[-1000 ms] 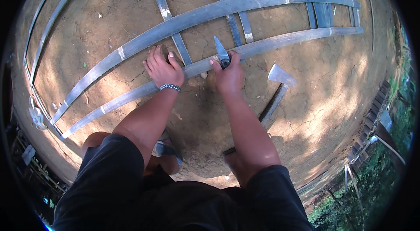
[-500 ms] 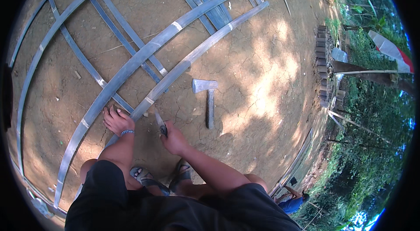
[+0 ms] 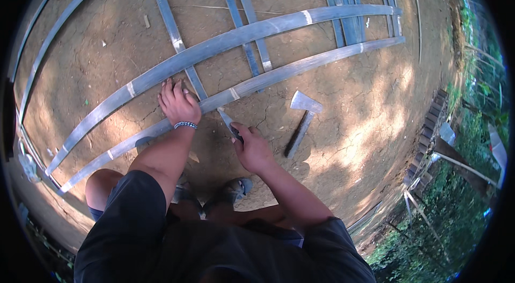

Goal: The person constructs a wooden frame by positioning bamboo strips and securing them together using a knife and an axe.

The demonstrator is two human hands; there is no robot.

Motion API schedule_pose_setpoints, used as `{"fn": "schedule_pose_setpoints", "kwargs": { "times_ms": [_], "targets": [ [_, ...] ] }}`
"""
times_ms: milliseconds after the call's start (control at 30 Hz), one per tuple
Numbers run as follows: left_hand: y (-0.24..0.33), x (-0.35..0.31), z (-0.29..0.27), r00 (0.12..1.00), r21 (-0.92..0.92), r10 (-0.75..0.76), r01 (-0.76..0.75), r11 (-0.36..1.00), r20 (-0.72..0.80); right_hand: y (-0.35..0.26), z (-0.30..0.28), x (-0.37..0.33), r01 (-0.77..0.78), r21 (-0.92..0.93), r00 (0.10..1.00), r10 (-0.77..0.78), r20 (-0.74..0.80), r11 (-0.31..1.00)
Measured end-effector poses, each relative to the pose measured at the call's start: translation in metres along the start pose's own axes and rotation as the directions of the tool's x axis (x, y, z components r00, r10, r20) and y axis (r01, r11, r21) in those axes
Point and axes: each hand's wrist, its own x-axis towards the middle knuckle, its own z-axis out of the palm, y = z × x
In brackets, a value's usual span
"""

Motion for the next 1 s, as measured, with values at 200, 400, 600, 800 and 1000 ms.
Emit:
{"fn": "schedule_pose_setpoints", "kwargs": {
  "times_ms": [200, 400, 600, 800, 1000],
  "targets": [
    [-0.008, -0.002, -0.005, 0.999, -0.031, -0.045, 0.045, 0.998, 0.015, -0.047, -0.012, 0.019, 0.101, -0.338, 0.995, -0.095, 0.036, 0.936],
    [-0.002, -0.005, -0.004, 0.997, -0.049, -0.062, 0.064, 0.997, 0.037, -0.045, -0.002, 0.030, 0.139, -0.489, 0.990, -0.132, 0.049, 0.861],
    [-0.003, -0.004, -0.004, 0.995, -0.060, -0.076, 0.080, 0.995, 0.057, -0.044, 0.003, 0.031, 0.136, -0.560, 0.991, -0.108, 0.083, 0.817],
    [-0.004, -0.004, -0.006, 0.995, -0.069, -0.081, 0.085, 0.994, 0.056, -0.050, 0.004, 0.030, 0.149, -0.581, 0.989, -0.119, 0.089, 0.800],
    [-0.005, -0.004, -0.007, 0.993, -0.069, -0.090, 0.095, 0.993, 0.070, -0.053, 0.004, 0.033, 0.187, -0.629, 0.982, -0.148, 0.114, 0.754]
  ]
}}
